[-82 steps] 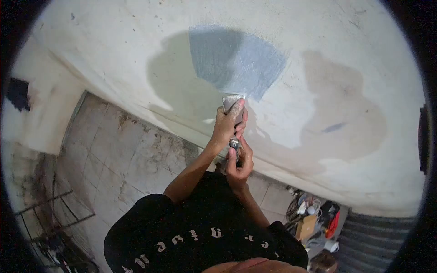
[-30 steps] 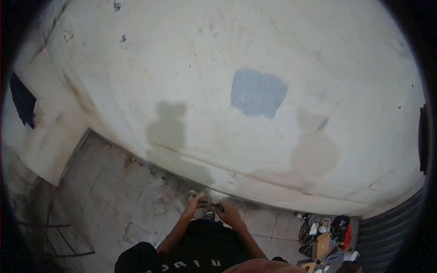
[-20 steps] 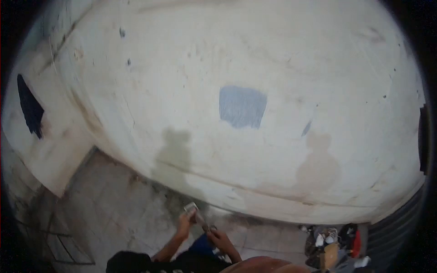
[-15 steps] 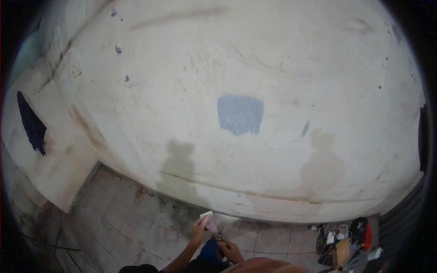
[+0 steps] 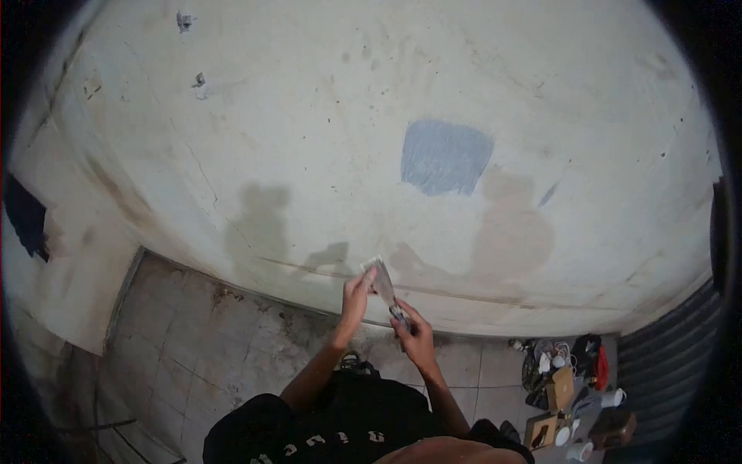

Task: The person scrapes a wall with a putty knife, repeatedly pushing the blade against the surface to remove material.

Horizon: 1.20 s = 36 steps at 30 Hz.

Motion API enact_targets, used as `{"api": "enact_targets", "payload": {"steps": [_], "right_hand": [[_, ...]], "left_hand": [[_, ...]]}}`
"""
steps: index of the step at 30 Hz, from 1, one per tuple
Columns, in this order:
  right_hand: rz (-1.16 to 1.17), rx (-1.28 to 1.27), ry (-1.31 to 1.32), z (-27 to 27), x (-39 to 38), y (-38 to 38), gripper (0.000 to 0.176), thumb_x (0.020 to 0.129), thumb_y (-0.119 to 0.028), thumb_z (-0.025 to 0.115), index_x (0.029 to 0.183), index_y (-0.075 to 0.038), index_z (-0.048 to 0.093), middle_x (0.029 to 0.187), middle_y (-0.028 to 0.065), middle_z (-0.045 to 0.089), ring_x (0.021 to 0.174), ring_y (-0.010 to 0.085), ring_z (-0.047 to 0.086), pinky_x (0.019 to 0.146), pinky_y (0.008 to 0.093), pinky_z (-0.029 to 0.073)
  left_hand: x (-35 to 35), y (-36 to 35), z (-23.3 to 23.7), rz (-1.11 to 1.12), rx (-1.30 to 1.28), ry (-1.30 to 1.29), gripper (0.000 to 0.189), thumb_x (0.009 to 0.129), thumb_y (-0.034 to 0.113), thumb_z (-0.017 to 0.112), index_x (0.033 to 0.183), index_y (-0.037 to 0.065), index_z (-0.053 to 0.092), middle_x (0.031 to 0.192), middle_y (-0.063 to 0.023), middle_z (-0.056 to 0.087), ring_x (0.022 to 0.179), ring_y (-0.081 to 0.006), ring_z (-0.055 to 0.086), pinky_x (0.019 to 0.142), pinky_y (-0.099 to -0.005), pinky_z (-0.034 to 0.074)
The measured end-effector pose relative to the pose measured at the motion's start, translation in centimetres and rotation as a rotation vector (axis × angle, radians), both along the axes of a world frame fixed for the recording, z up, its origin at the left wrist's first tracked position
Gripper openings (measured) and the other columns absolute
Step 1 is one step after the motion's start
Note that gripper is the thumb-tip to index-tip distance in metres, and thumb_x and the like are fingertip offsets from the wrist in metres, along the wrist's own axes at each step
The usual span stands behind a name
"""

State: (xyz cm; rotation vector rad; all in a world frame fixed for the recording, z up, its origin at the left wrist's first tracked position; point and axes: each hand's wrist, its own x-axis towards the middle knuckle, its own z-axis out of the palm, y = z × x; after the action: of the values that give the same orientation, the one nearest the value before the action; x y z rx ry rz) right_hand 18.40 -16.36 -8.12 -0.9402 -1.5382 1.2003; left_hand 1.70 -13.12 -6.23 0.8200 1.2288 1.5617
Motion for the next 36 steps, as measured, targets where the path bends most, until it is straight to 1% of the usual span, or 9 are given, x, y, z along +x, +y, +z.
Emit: {"api": "enact_targets", "payload": {"steps": [2, 4, 6, 10, 16, 20, 29, 35, 36], "right_hand": [[-0.027, 0.077, -0.082, 2.1, -2.3, 1.8, 0.042, 0.091, -0.012, 0.065, 0.132, -0.008, 0.056, 0.076, -0.0002, 0.06, 0.062, 0.005, 0.049, 0.054, 0.0213, 0.04], [-0.087, 0.119, -0.069, 3.9, -4.3, 3.7, 0.041, 0.092, -0.012, 0.063, 0.133, -0.007, 0.055, 0.076, 0.0, 0.06, 0.062, 0.005, 0.049, 0.054, 0.0212, 0.04], [-0.172, 0.11, 0.048, 4.8, -6.5, 4.9, 0.041, 0.093, -0.011, 0.061, 0.134, -0.006, 0.054, 0.066, -0.0024, 0.054, 0.057, 0.0042, 0.044, 0.052, 0.0208, 0.036], [-0.325, 0.05, 0.147, 7.2, -9.0, 7.3, 0.04, 0.095, -0.012, 0.06, 0.134, -0.005, 0.054, 0.064, -0.0026, 0.052, 0.055, 0.0039, 0.043, 0.049, 0.0209, 0.034], [-0.381, 0.162, 0.076, 8.0, -9.1, 10.5, 0.039, 0.096, -0.011, 0.058, 0.134, -0.004, 0.052, 0.064, -0.0023, 0.054, 0.053, 0.0035, 0.042, 0.047, 0.0205, 0.032], [-0.367, 0.154, 0.103, 7.9, -9.7, 10.5, 0.037, 0.095, -0.009, 0.057, 0.132, -0.003, 0.053, 0.065, -0.002, 0.056, 0.054, 0.0031, 0.042, 0.049, 0.0201, 0.033], [-0.339, 0.221, 0.077, 3.1, -9.9, 11.5, 0.035, 0.093, -0.004, 0.058, 0.128, -0.001, 0.055, 0.063, -0.0038, 0.052, 0.054, 0.0027, 0.042, 0.05, 0.0202, 0.033], [-0.373, 0.219, 0.094, 2.8, -9.8, 11.6, 0.035, 0.092, -0.003, 0.058, 0.127, 0.0, 0.056, 0.062, -0.0046, 0.05, 0.054, 0.0026, 0.041, 0.05, 0.0201, 0.032], [-0.382, 0.21, 0.09, 2.9, -9.8, 11.6, 0.035, 0.092, -0.003, 0.059, 0.126, 0.0, 0.056, 0.07, -0.0013, 0.053, 0.06, 0.0039, 0.044, 0.054, 0.021, 0.035]], "left_hand": [[-1.8, 3.3, 1.5, -0.026, 0.08, -0.048, 0.042, 0.095, 0.035, 0.058, 0.112, -0.003, 0.066, 0.093, -0.0051, 0.069, 0.085, -0.0122, 0.063, 0.078, -0.027, 0.049], [-2.8, 6.7, 3.7, -0.107, 0.147, -0.04, 0.04, 0.095, 0.034, 0.058, 0.112, -0.001, 0.067, 0.092, -0.0064, 0.069, 0.084, -0.0137, 0.064, 0.078, -0.0275, 0.05], [-3.1, 8.6, 6.5, -0.196, 0.165, -0.049, 0.04, 0.095, 0.034, 0.057, 0.114, -0.001, 0.065, 0.094, -0.0084, 0.069, 0.084, -0.0165, 0.066, 0.077, -0.0296, 0.051], [-2.2, 12.6, 10.3, -0.33, 0.228, -0.146, 0.042, 0.097, 0.035, 0.052, 0.116, -0.002, 0.061, 0.089, -0.009, 0.067, 0.081, -0.0189, 0.066, 0.072, -0.0322, 0.052], [-1.5, 15.3, 11.4, -0.365, 0.232, -0.295, 0.041, 0.098, 0.039, 0.049, 0.107, 0.001, 0.062, 0.066, -0.0021, 0.055, 0.05, -0.0124, 0.055, 0.046, -0.0272, 0.047], [-1.1, 15.4, 11.7, -0.281, 0.208, -0.239, 0.043, 0.099, 0.04, 0.048, 0.102, 0.0, 0.061, 0.06, -0.0002, 0.049, 0.042, -0.0105, 0.048, 0.038, -0.0244, 0.039], [-2.1, 16.3, 7.2, -0.251, 0.162, -0.224, 0.043, 0.099, 0.04, 0.047, 0.093, 0.0, 0.061, 0.053, 0.0009, 0.042, 0.037, -0.0107, 0.045, 0.035, -0.0245, 0.036], [-1.6, 16.2, 8.3, -0.267, 0.144, -0.175, 0.043, 0.099, 0.041, 0.049, 0.09, 0.001, 0.06, 0.053, 0.0008, 0.041, 0.035, -0.0114, 0.043, 0.034, -0.0252, 0.036], [-1.5, 16.3, 8.2, -0.271, 0.146, -0.18, 0.043, 0.099, 0.041, 0.049, 0.089, 0.001, 0.06, 0.053, 0.0007, 0.041, 0.035, -0.0115, 0.043, 0.034, -0.0251, 0.036]]}}
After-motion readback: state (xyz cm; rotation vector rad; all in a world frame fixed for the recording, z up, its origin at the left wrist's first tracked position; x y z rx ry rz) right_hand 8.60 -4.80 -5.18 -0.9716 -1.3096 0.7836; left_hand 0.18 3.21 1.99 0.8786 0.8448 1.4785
